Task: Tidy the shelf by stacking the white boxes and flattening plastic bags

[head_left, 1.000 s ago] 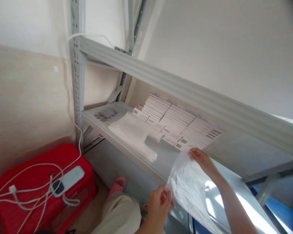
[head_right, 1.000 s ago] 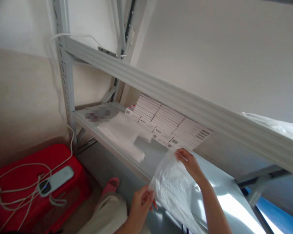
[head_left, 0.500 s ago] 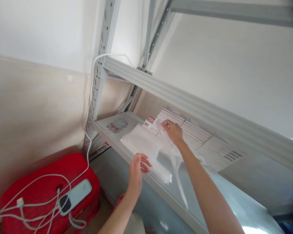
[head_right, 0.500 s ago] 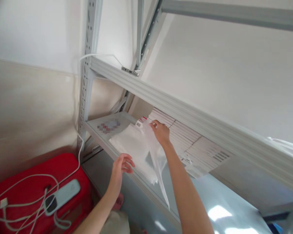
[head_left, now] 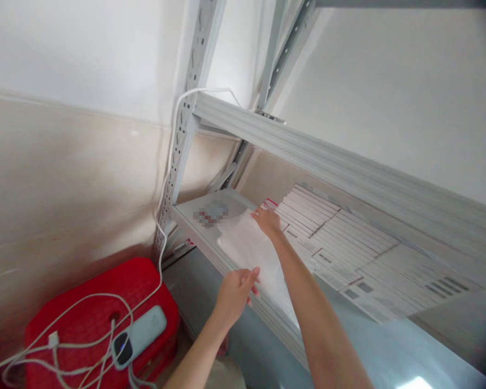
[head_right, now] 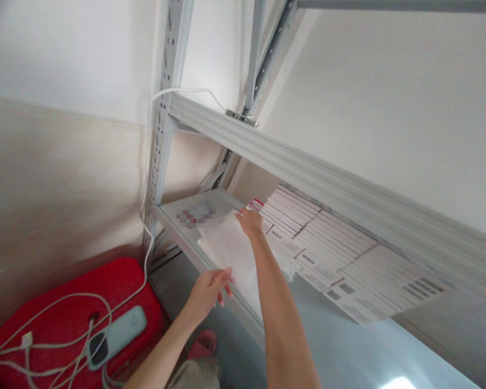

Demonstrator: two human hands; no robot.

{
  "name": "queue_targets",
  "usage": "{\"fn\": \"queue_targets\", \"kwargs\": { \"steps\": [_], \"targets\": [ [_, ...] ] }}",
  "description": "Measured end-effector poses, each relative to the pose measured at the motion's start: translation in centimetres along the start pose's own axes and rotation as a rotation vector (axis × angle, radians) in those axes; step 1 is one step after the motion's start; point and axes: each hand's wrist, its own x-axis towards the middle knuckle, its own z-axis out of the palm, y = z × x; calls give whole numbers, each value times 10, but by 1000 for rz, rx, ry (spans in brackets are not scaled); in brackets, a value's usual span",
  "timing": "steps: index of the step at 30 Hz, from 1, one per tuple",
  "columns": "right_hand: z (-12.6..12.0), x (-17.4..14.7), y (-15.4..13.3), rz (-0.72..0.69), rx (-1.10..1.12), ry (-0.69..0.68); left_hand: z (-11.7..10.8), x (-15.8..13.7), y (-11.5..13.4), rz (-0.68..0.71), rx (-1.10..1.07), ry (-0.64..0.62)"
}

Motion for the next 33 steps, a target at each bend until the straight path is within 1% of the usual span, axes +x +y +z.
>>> {"fn": "queue_targets", "kwargs": {
  "steps": [3,6,12,17,24,27,29,31,33],
  "targets": [
    [9,3,3,-10,7,-15,1,5,-5,-8,22,8],
    [13,4,5,-59,11,-22,7,9,-9,-27,8,-4],
    [12,6,6,-112,-16,-8,31,9,-11,-24,-37,-53],
    [13,3,13,-75,16,14,42,9,-16,-46,-69,-88],
    [19,1,17,8,19,29,38,8,-20,-62,-122,-67],
    [20,0,15,2,17,78,39,9,-22,-62,-125,-63],
    [18,-3,13,-29,2,123,39,7,-21,-77,-94,-74],
    [14,-8,12,-78,-13,208,36,2,-19,-78,6,-63],
    [6,-17,13,-109,-8,319,33,-7,-15,-44,181,-17]
  ]
}}
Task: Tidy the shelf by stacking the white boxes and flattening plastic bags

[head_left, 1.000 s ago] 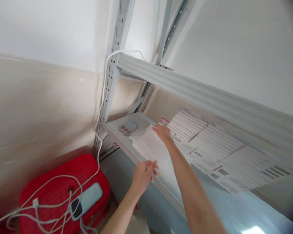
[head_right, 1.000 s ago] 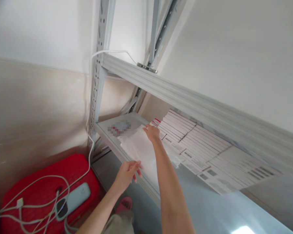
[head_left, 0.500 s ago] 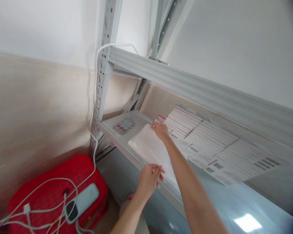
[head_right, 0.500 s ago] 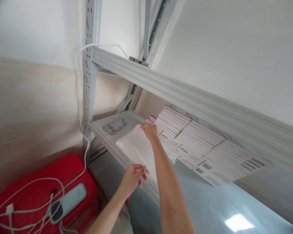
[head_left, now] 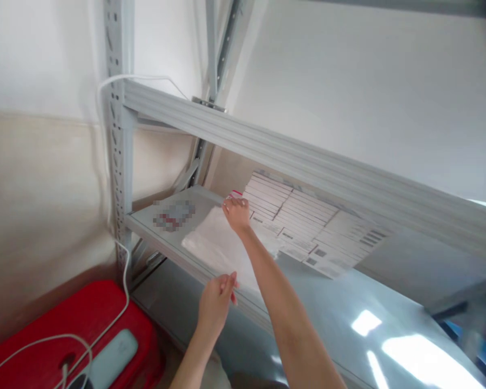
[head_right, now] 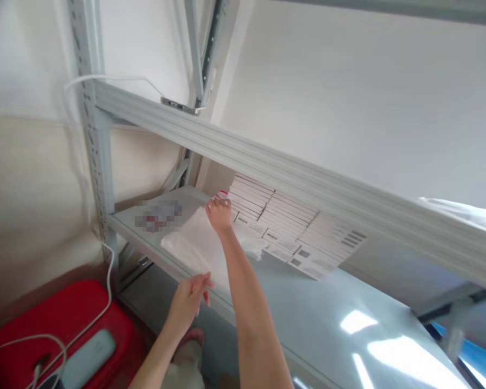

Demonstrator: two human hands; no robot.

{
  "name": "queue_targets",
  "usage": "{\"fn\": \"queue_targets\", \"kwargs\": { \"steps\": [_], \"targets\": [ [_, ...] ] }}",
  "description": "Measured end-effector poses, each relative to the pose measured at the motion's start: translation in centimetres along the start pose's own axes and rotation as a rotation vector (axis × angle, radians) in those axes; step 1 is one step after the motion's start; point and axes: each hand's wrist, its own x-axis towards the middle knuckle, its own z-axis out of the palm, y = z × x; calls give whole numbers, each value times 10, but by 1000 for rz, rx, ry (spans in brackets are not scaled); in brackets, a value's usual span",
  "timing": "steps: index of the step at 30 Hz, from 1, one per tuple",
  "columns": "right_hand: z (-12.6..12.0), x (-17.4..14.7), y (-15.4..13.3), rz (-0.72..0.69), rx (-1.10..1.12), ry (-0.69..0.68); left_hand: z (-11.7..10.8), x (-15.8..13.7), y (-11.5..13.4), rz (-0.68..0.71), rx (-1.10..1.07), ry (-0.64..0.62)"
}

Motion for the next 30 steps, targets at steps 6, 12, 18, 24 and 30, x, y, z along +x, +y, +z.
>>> {"fn": "queue_targets", "kwargs": {
  "steps": [6,12,18,24,30],
  "targets": [
    [-43,-48,20,-9,107,181,9,-39,23,73,354,-137],
    [-66,-160,99,423,217,148,74,-47,63,340,400,-396],
    [-63,-287,197,1032,258,197,183,-8,87,465,482,-359],
    [-44,-336,215,1089,314,-36,262,33,61,441,671,-252],
    [-41,-325,205,931,237,-255,271,41,37,481,739,-275]
  ]
}}
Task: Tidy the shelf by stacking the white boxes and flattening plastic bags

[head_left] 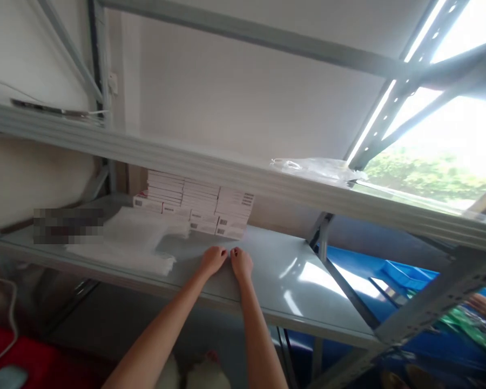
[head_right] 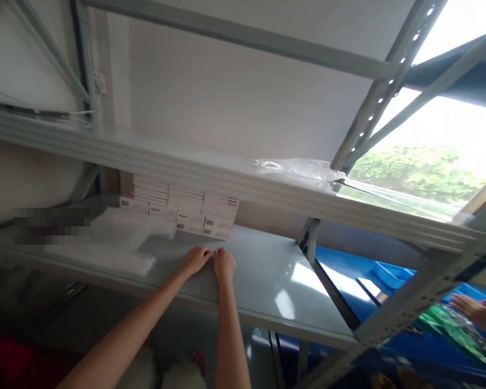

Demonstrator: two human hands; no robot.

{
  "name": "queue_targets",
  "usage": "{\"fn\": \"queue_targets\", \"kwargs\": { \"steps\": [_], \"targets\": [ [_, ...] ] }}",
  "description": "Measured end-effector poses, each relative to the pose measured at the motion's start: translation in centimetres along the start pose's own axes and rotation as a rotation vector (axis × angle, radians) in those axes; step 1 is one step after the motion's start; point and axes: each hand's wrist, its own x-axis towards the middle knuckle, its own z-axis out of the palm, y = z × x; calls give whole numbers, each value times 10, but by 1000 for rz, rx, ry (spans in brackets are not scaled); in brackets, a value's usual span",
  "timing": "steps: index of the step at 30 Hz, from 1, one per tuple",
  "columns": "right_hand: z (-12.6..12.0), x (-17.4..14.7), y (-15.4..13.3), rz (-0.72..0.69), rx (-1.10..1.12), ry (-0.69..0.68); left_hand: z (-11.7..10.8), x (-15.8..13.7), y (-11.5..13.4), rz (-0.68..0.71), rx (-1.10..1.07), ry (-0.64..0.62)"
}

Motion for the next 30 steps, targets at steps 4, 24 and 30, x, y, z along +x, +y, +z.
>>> {"fn": "queue_targets", "kwargs": {
  "steps": [4,24,30],
  "targets": [
    [-2,-1,0,10,5,-14,1,2,-5,3,18,7],
    [0,1,1,-7,-6,-31,16,10,-22,162,-372,118],
    [1,2,2,8,35,-49,19,10,-21,193,-407,121]
  ]
}}
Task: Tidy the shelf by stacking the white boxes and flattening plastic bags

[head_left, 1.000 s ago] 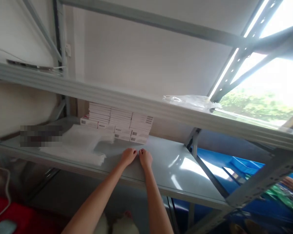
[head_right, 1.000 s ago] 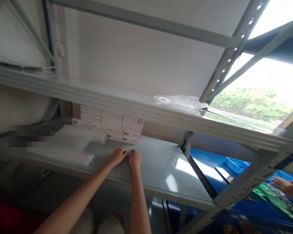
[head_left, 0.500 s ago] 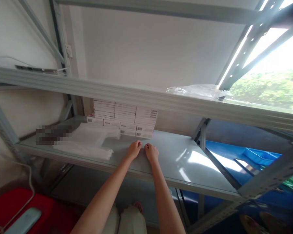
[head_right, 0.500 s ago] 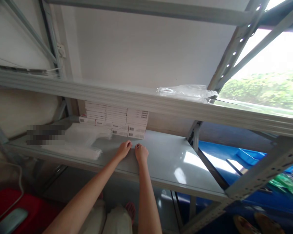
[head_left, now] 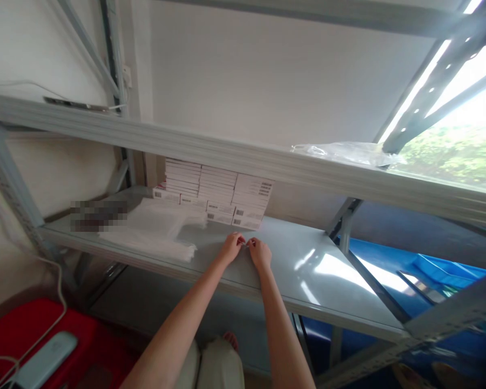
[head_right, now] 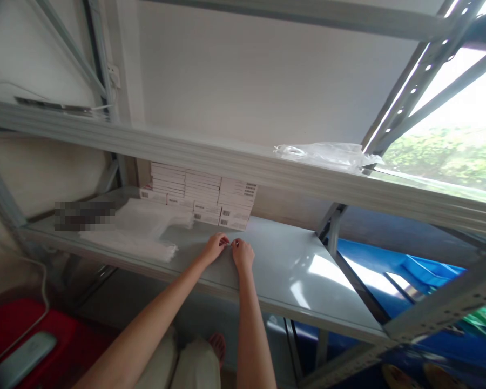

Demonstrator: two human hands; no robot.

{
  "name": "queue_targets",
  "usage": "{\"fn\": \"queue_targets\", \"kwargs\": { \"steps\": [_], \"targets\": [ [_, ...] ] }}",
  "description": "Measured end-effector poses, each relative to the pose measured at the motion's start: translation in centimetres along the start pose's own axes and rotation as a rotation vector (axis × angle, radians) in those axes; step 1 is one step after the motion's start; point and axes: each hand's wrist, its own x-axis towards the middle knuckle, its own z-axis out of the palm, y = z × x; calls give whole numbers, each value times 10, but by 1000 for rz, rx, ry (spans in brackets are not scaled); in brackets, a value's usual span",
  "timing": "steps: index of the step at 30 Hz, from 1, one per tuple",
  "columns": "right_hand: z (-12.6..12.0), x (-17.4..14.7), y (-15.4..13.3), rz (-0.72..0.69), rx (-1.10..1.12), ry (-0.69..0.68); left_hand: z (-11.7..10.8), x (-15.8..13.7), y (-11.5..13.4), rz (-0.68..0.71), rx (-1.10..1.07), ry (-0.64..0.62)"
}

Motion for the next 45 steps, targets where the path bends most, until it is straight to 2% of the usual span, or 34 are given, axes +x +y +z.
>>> {"fn": "queue_targets", "kwargs": {
  "steps": [7,10,12,14,17,18,19,21,23,25,30,35,38,41,43,45],
  "targets": [
    [1,3,4,20,0,-25,-2,-5,14,2,15,36],
    [2,7,6,15,13,-38,-20,-16,29,83,25,56],
    [3,10,7,14,39,-56,-48,-24,45,194,60,78],
    [4,11,8,18,62,-77,-90,-30,61,225,189,153],
    [3,10,7,15,82,-76,-163,-33,71,36,587,289],
    [3,10,6,14,88,-72,-185,-32,68,-64,732,272],
    [2,9,6,13,94,-70,-206,-31,63,-173,863,217],
    [1,8,6,16,101,-71,-237,-29,49,-357,1039,-19],
    [1,6,6,23,103,-69,-254,-29,34,-485,1068,-228],
    [1,5,6,20,109,-61,-261,-30,23,-531,1056,-319],
    [1,1,7,6,110,-38,-271,-28,23,-536,1018,-383],
    [0,-1,6,-19,133,4,-296,-11,53,-484,999,-370],
    [-3,-9,3,-80,195,121,-302,3,84,-378,1010,-316],
    [-14,-30,-6,-279,287,369,-291,15,121,-190,939,-300],
    [-27,-49,-13,-493,315,531,-272,20,145,-48,832,-346],
    [-43,-68,-22,-667,308,624,-248,22,167,72,704,-420]
  ]
}}
